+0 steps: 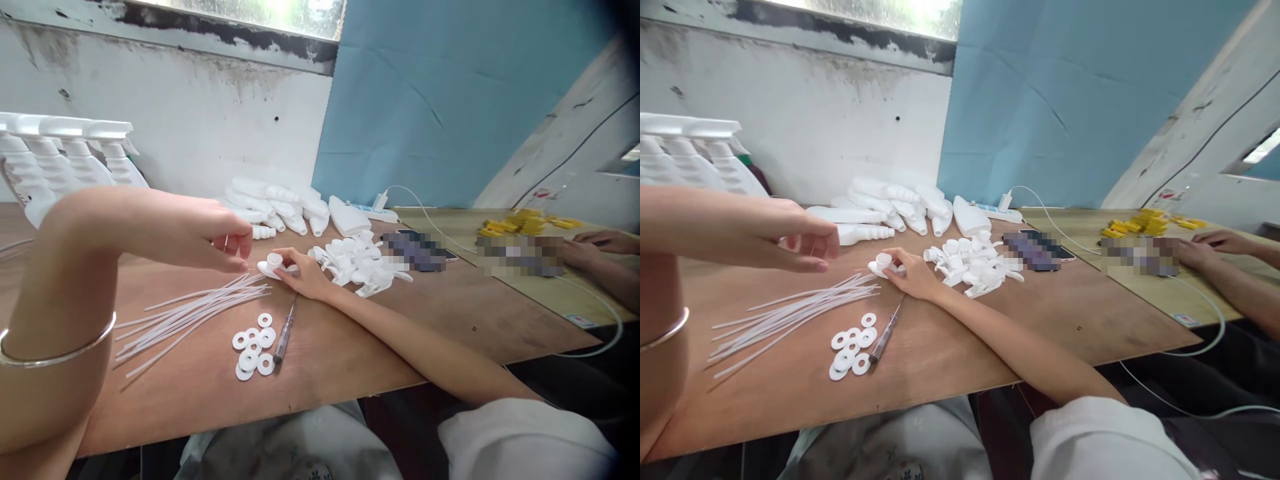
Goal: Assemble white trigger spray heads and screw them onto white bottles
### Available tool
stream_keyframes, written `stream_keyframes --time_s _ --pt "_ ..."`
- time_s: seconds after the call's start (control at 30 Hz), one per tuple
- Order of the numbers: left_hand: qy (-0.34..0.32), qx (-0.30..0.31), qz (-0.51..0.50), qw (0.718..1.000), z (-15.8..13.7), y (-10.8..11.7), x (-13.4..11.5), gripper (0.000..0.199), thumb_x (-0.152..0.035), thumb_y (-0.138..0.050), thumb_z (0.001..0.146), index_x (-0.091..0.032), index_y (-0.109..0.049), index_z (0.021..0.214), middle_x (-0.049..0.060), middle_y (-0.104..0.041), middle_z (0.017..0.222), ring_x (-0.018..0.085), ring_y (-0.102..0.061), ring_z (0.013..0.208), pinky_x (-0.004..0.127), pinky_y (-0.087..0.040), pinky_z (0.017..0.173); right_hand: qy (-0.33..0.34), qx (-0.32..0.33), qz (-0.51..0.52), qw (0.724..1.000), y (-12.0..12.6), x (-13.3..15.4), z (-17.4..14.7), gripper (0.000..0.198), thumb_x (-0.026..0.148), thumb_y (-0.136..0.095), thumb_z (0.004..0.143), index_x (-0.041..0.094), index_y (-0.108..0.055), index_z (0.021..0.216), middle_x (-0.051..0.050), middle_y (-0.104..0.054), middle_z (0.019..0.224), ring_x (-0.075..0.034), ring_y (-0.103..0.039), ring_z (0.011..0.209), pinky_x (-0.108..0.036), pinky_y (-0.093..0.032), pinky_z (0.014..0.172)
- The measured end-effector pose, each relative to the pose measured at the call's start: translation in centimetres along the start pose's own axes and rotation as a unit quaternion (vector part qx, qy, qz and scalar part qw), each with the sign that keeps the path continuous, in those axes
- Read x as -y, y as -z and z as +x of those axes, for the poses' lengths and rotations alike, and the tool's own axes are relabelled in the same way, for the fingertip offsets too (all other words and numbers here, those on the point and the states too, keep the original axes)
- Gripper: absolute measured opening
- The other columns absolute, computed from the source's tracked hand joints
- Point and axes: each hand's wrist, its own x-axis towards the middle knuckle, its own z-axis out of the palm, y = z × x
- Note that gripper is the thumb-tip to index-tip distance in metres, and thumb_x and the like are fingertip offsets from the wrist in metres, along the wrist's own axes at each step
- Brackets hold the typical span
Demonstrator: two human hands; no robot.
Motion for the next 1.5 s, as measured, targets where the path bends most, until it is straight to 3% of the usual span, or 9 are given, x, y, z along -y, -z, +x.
stream_keyframes --time_s 0.1,0.27,0.4,0.6,0.73,0.97,1.2,1.37,1.5 --pt "-0.037 0.06 0.024 0.997 2.1 -0.8 -0.9 0.042 -0.051 -0.055 0.07 -0.023 -0.059 0.1 0.002 -0.055 0.087 0.023 -0.052 0.088 0.029 -0.038 0.076 0.008 0.017 -0.004 1.0 0.1 0.1 0.0 0.036 0.028 -0.052 0.082 0.019 -0.046 0.116 -0.004 -0.06 0.099 -0.015 -0.06 0.08 -0.028 -0.048 0.074" --pt "0.0 0.13 0.059 0.99 8.6 -4.1 -0.4 0.058 -0.049 -0.065 0.059 -0.022 -0.054 0.109 0.006 -0.058 0.102 0.025 -0.052 0.091 0.034 -0.04 0.078 0.04 0.006 -0.02 0.999 0.0 0.1 0.0 0.039 0.026 -0.05 0.082 0.019 -0.042 0.119 -0.007 -0.057 0.105 -0.018 -0.058 0.089 -0.032 -0.048 0.078" --pt "-0.014 0.236 -0.004 0.972 11.0 -6.3 0.8 0.044 -0.042 -0.063 0.062 -0.018 -0.058 0.098 0.005 -0.063 0.091 0.02 -0.058 0.08 0.03 -0.043 0.073 0.101 -0.057 -0.07 0.991 0.1 0.3 -0.2 0.032 0.027 -0.051 0.081 0.02 -0.046 0.112 -0.01 -0.054 0.113 -0.022 -0.051 0.105 -0.039 -0.043 0.088" --pt "-0.007 0.2 -0.017 0.98 9.1 -3.9 2.3 0.039 -0.041 -0.055 0.07 -0.016 -0.055 0.099 0.007 -0.063 0.093 0.019 -0.058 0.082 0.03 -0.044 0.072 0.223 -0.048 -0.165 0.96 0.0 0.8 -0.4 0.009 0.027 -0.056 0.08 0.022 -0.06 0.086 -0.007 -0.053 0.117 -0.022 -0.048 0.107 -0.04 -0.039 0.089" --pt "0.014 0.173 -0.007 0.985 8.8 -2.8 3.5 0.043 -0.049 -0.054 0.07 -0.017 -0.054 0.1 0.006 -0.063 0.09 0.02 -0.058 0.083 0.032 -0.044 0.072 0.255 -0.026 -0.194 0.947 -0.2 0.8 -0.2 0.012 0.033 -0.058 0.079 0.022 -0.063 0.077 -0.005 -0.053 0.12 -0.022 -0.044 0.113 -0.042 -0.033 0.095" --pt "-0.017 0.233 -0.086 0.969 11.1 -5.3 4.3 0.038 -0.042 -0.055 0.068 -0.018 -0.055 0.097 0.007 -0.064 0.096 0.02 -0.061 0.083 0.025 -0.045 0.066 0.224 0.027 -0.211 0.951 -0.2 0.8 -0.2 0.015 0.031 -0.054 0.082 0.026 -0.065 0.074 0.0 -0.057 0.116 -0.022 -0.042 0.116 -0.045 -0.028 0.101" --pt "0.056 0.235 -0.141 0.96 12.2 -6.9 7.7 0.034 -0.045 -0.061 0.061 -0.016 -0.055 0.078 0.007 -0.063 0.078 0.019 -0.059 0.073 0.025 -0.045 0.061 0.204 0.037 -0.199 0.958 -0.3 1.1 -0.3 0.015 0.031 -0.054 0.083 0.024 -0.064 0.074 -0.001 -0.054 0.12 -0.023 -0.039 0.119 -0.047 -0.024 0.103" --pt "0.052 0.22 -0.162 0.961 12.7 -7.9 8.4 0.03 -0.042 -0.061 0.061 -0.016 -0.052 0.073 0.003 -0.057 0.068 0.014 -0.054 0.066 0.022 -0.043 0.059 0.159 -0.023 -0.167 0.973 -0.3 1.3 -0.4 0.01 0.024 -0.049 0.086 0.023 -0.059 0.082 -0.003 -0.057 0.113 -0.021 -0.044 0.112 -0.043 -0.029 0.099" --pt "0.036 0.222 -0.171 0.959 12.3 -7.8 8.4 0.03 -0.043 -0.06 0.061 -0.016 -0.053 0.075 0.003 -0.058 0.07 0.015 -0.055 0.068 0.023 -0.044 0.061 0.063 -0.139 -0.09 0.984 0.0 1.2 -0.3 0.012 0.024 -0.042 0.089 0.022 -0.053 0.083 -0.005 -0.058 0.098 -0.019 -0.05 0.096 -0.038 -0.037 0.087"
